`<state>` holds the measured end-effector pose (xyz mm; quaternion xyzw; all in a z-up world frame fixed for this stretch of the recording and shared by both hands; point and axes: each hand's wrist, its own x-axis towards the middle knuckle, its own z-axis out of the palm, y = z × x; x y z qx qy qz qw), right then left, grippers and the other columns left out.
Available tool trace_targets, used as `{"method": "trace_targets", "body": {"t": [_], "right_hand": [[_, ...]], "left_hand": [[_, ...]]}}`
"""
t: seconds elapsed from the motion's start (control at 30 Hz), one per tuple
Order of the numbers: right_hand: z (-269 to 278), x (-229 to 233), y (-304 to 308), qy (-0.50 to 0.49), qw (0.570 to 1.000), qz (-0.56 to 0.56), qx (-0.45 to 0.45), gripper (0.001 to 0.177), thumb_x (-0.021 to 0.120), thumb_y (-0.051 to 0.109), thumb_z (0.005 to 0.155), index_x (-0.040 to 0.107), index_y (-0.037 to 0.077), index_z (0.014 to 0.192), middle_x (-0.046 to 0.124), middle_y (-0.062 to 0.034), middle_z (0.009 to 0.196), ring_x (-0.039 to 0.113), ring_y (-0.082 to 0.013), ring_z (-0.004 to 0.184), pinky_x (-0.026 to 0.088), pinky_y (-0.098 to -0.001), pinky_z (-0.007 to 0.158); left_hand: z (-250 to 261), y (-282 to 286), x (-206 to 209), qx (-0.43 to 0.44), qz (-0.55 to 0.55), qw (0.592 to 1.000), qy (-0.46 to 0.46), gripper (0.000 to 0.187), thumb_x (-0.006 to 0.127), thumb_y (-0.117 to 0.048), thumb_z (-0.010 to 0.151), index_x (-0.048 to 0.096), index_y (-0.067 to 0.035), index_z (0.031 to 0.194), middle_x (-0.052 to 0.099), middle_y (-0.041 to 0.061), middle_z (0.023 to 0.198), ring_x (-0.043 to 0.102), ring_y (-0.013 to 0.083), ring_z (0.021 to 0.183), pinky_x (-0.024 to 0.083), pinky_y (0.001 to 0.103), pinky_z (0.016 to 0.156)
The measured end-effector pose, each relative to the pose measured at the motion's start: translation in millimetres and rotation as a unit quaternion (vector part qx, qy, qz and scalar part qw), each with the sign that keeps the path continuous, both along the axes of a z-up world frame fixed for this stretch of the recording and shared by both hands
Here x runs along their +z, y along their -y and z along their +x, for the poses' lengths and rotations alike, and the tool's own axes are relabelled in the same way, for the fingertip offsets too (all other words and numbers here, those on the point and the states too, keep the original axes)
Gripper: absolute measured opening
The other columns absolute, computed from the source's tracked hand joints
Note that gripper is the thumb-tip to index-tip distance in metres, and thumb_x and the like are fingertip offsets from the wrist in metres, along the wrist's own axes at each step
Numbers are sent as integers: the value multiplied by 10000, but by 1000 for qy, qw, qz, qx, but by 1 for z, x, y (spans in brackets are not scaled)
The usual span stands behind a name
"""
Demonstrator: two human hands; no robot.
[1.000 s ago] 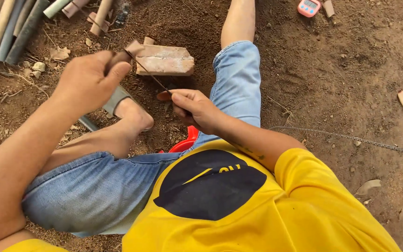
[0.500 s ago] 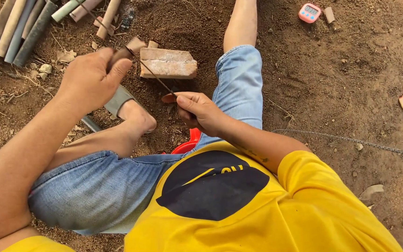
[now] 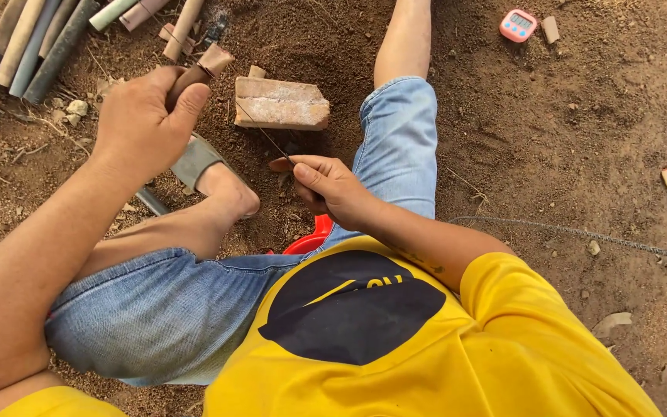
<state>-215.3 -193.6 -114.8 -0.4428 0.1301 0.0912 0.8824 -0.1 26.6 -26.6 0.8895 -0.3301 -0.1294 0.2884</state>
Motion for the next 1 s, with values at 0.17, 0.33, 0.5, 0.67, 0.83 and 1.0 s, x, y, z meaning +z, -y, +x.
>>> {"method": "trace_targets", "body": {"t": [0.17,0.33,0.5,0.67,0.83,1.0], "right_hand": [[6,5,0,-11,1000,-7,8,408,550,276,1146,616,50,1479,454,3,623,383,-36,437,299,-174,403],[8,2,1,-12,1000,12,14,436,543,289,1143,610,27,1485,430,-10,609,370,-52,409,285,-193,374],[-4,-14,11,-14,1000,-15,16,450,549,255,1119,597,20,1500,425,-15,604,386,-76,394,321,-213,365],[9,7,16,-15,999,-25,30,475,525,299,1120,611,10,1487,409,-5,599,345,-66,386,287,-212,360],[1,-3,20,-9,998,-60,11,451,533,275,1122,620,-1,1468,430,-3,604,363,-48,398,293,-190,377],[12,6,24,21,997,-70,0,418,533,244,1119,641,-19,1426,442,-17,598,380,-53,376,313,-194,362]], "left_hand": [[-14,13,16,-15,37,997,-67,481,575,-490,1221,741,-58,1091,688,237,830,717,459,865,552,544,761],[-6,18,13,-47,95,992,-65,482,536,-432,1169,720,-10,1025,712,260,842,726,499,888,553,576,761],[-9,16,16,9,57,998,-28,504,559,-482,1127,665,-9,989,693,338,912,693,549,1002,511,667,824],[-14,29,30,-35,74,994,-73,477,497,-484,1107,731,-75,1031,759,213,908,749,446,978,567,555,865],[-10,31,31,-40,75,995,-55,523,439,-533,1135,723,-102,1056,737,163,902,753,383,967,575,492,889],[-7,31,30,-23,53,994,-96,575,369,-590,1155,719,-146,1048,711,111,842,743,307,882,585,430,846]]}}
